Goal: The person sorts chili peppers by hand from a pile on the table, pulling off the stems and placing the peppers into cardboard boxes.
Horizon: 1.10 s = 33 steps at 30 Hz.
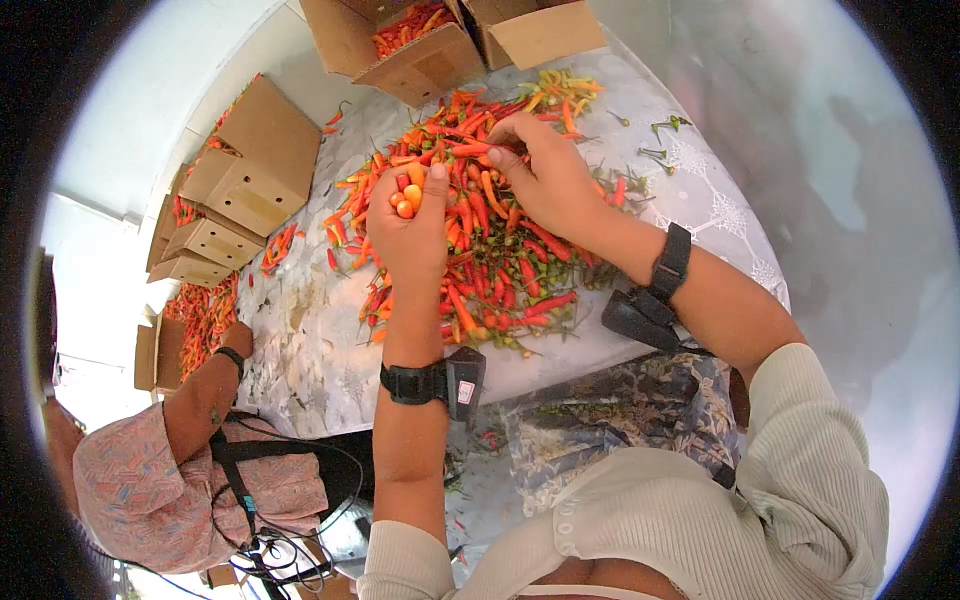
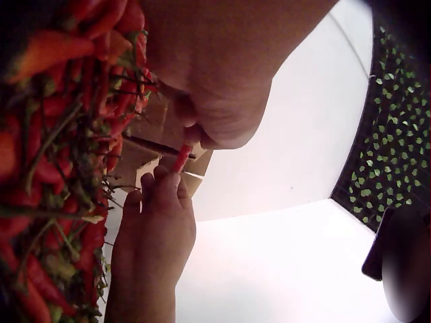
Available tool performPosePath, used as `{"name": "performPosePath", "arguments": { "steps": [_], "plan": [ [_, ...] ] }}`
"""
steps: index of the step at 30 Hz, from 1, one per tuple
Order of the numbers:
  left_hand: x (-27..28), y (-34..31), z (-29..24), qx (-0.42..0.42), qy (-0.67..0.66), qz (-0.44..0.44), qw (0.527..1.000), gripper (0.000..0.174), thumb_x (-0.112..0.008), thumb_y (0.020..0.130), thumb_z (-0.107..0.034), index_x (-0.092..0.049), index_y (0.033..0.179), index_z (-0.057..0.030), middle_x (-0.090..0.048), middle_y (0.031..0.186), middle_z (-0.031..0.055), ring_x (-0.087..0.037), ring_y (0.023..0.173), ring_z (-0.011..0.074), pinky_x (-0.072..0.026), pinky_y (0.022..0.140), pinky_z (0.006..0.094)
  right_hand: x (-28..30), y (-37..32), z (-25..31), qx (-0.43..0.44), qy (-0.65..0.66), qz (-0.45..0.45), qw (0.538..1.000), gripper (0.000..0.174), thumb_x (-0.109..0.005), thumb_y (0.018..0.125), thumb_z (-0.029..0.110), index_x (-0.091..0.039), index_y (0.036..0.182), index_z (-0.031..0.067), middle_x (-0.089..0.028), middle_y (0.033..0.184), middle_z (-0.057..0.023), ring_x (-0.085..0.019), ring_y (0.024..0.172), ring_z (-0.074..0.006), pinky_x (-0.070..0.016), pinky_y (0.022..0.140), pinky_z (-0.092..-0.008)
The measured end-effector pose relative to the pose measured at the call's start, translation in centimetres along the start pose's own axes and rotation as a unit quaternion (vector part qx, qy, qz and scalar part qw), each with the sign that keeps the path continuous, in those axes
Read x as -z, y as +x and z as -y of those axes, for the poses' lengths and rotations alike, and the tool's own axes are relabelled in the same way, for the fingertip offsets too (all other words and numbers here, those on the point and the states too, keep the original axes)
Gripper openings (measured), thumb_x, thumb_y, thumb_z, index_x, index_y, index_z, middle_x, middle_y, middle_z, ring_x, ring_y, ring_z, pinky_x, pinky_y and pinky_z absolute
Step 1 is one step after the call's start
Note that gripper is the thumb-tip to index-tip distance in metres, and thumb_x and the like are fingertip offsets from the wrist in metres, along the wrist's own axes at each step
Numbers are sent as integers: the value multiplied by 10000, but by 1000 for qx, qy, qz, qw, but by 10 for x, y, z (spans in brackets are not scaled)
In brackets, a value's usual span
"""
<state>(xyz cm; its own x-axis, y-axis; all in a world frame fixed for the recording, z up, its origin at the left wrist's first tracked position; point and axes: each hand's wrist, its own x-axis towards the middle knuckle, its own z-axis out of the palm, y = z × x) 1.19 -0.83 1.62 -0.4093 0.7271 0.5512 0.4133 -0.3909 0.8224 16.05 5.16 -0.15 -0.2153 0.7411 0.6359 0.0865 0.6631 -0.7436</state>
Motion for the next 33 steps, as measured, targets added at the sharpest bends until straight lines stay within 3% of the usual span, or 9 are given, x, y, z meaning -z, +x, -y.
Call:
{"name": "performPosePath", "arguments": {
  "steps": [3, 6, 9, 15, 18, 21, 33],
  "plan": [
    [-2, -2, 1, 2, -1, 32, 999, 258, -729, 842, -233, -608, 889, -9, -580, 739, 21, -503, 657, 95, -445, 611, 255, -5, 0, -6, -24, 82, 2, 996, 174, -602, 916, 133, -542, 1019, 6, -624, 884, -80, -606, 856, -172, -478, 761, -321],
    [-3, -1, 1, -42, 26, 42, 998, 273, -736, 833, -237, -614, 909, -4, -592, 750, 40, -525, 664, 123, -456, 627, 270, -5, -2, -1, -52, 160, 75, 983, 167, -617, 906, 120, -551, 1015, 11, -616, 899, -40, -582, 855, -117, -476, 764, -301],
    [0, -2, -3, -75, 60, 38, 995, 290, -744, 821, -241, -614, 920, 0, -602, 765, 59, -547, 680, 157, -468, 654, 288, -1, -4, 4, -88, 144, 153, 974, 187, -608, 924, 118, -553, 1075, 22, -565, 965, -4, -536, 844, -66, -469, 741, -247],
    [-2, -1, 4, -114, 59, 37, 991, 283, -736, 823, -233, -609, 933, -7, -609, 779, 71, -560, 695, 174, -472, 669, 303, 1, -3, 6, -65, 117, 148, 980, 169, -606, 929, 132, -584, 1032, -1, -568, 916, -2, -531, 827, -62, -463, 695, -224],
    [-1, -1, -3, -89, 61, 69, 992, 267, -728, 827, -223, -608, 940, -13, -604, 765, 65, -549, 680, 164, -467, 653, 295, -2, -1, -5, -38, 159, 88, 983, 187, -638, 907, 184, -627, 982, 14, -618, 892, -16, -552, 836, -93, -462, 744, -270],
    [0, -5, -10, -56, 52, 119, 990, 250, -721, 829, -206, -609, 950, -17, -599, 751, 60, -539, 663, 155, -462, 637, 286, -2, 3, -2, -94, 244, 49, 964, 205, -637, 913, 209, -636, 963, 10, -622, 883, -9, -544, 815, -78, -455, 727, -254],
    [-3, -5, -7, -65, 43, 154, 985, 186, -687, 818, -150, -630, 931, -13, -625, 754, 90, -583, 651, 182, -469, 621, 299, 9, 9, -4, -73, 181, 108, 975, 168, -665, 881, 178, -635, 859, 14, -604, 768, 23, -528, 695, -32, -433, 609, -223]
  ]
}}
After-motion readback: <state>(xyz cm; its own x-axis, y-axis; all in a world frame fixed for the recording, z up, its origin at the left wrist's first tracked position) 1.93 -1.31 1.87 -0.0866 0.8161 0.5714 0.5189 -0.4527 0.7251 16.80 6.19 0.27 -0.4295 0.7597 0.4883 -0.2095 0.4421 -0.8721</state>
